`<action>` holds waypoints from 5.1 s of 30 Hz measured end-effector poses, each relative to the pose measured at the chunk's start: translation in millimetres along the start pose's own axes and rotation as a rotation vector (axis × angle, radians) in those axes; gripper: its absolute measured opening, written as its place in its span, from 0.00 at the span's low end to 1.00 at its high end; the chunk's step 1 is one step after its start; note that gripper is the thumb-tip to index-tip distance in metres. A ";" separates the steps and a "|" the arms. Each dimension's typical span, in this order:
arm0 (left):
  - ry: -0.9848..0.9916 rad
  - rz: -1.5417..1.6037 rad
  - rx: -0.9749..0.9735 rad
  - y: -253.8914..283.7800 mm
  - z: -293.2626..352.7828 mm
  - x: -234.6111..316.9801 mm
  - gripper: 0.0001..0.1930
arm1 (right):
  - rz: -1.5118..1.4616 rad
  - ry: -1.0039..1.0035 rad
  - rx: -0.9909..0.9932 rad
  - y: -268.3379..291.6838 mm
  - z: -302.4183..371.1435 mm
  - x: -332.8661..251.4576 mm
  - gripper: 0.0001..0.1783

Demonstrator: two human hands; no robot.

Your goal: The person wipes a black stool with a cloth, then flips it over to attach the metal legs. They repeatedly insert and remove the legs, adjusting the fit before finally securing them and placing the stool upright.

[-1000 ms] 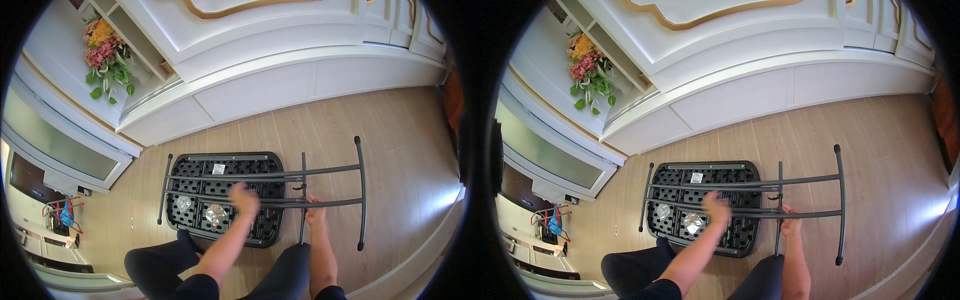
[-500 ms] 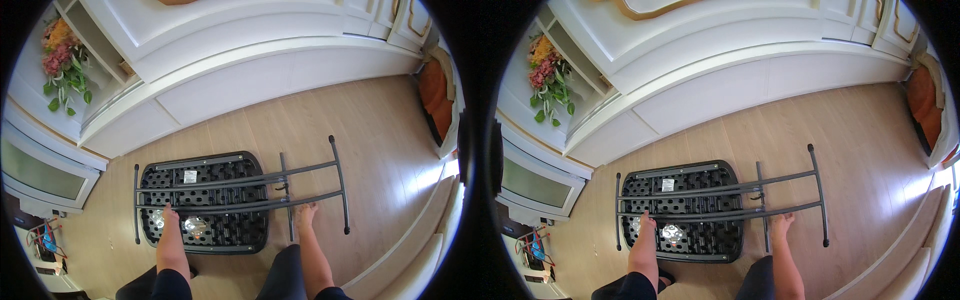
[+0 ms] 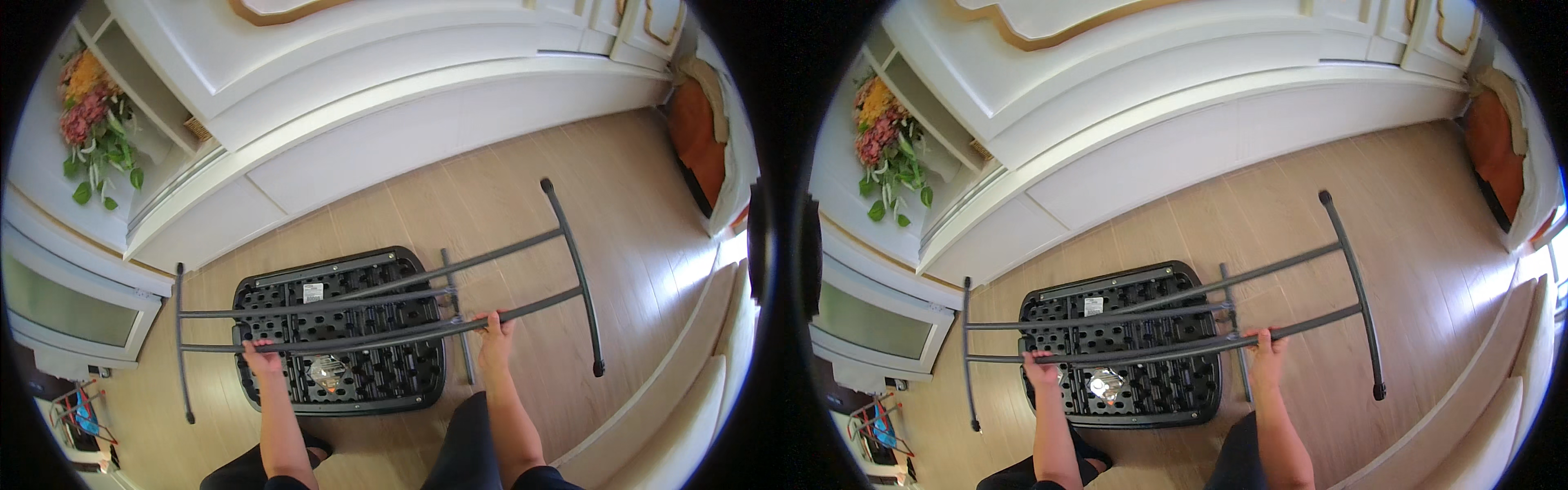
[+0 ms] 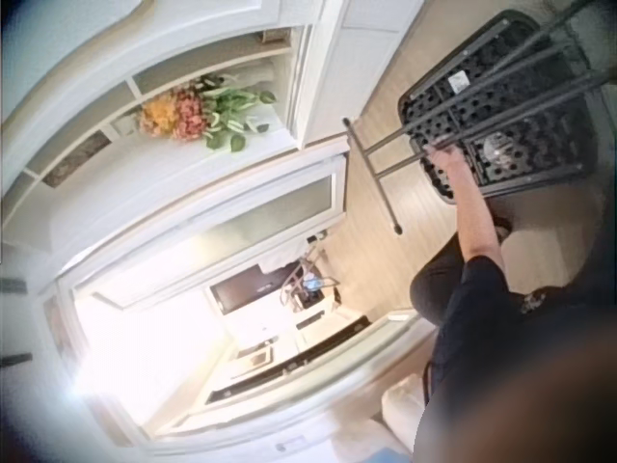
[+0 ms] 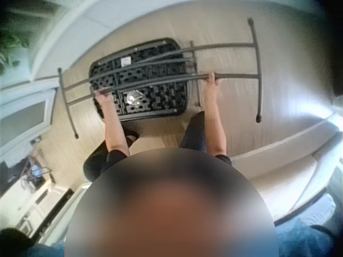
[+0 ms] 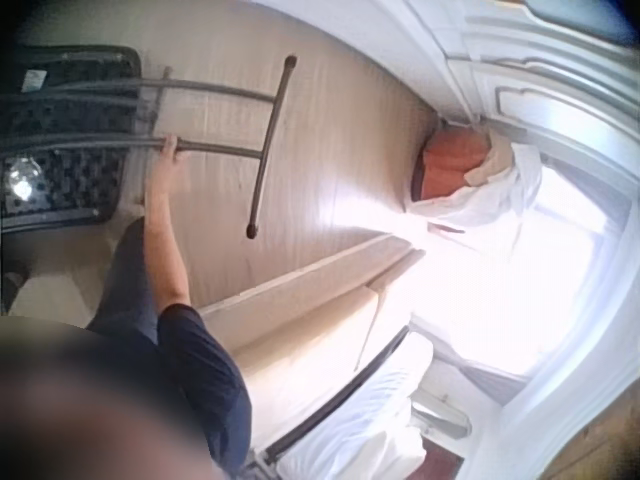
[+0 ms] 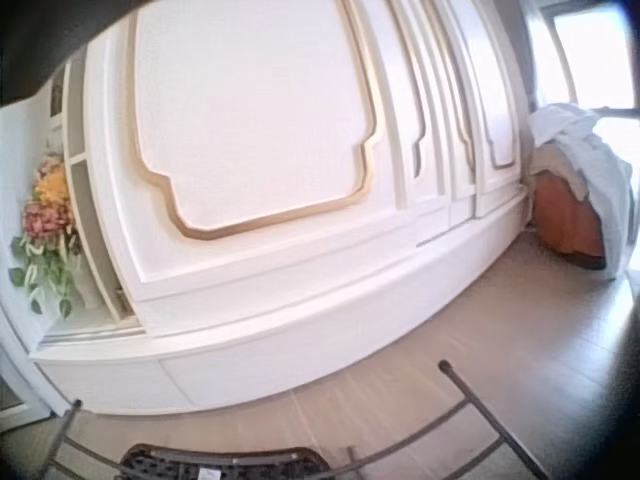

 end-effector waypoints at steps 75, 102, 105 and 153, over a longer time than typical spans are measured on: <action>-0.453 -0.170 -0.361 -177.2 93.1 293.9 0.09 | 0.718 0.520 -1.227 -564.0 212.9 -54.0 0.22; -0.540 -0.132 -0.538 -186.1 120.7 281.1 0.10 | 0.592 0.368 -0.942 -524.1 166.0 -87.4 0.25; -0.503 -0.132 -0.516 -178.8 104.8 295.2 0.11 | 0.752 0.498 -1.002 -557.3 197.7 -72.2 0.38; 0.079 -0.237 0.228 2.2 -82.7 390.5 0.35 | 0.765 -0.878 -0.322 -204.0 150.9 201.5 0.30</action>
Point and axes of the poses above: each hand's wrist, its own z-axis away from the middle knuckle, its own y-axis out of the back of the hand, x = y × z, the point moved 6 cm from there along -z, towards the middle knuckle, and after that the axes turned 9 degrees about -z, right-handed, at the moved point
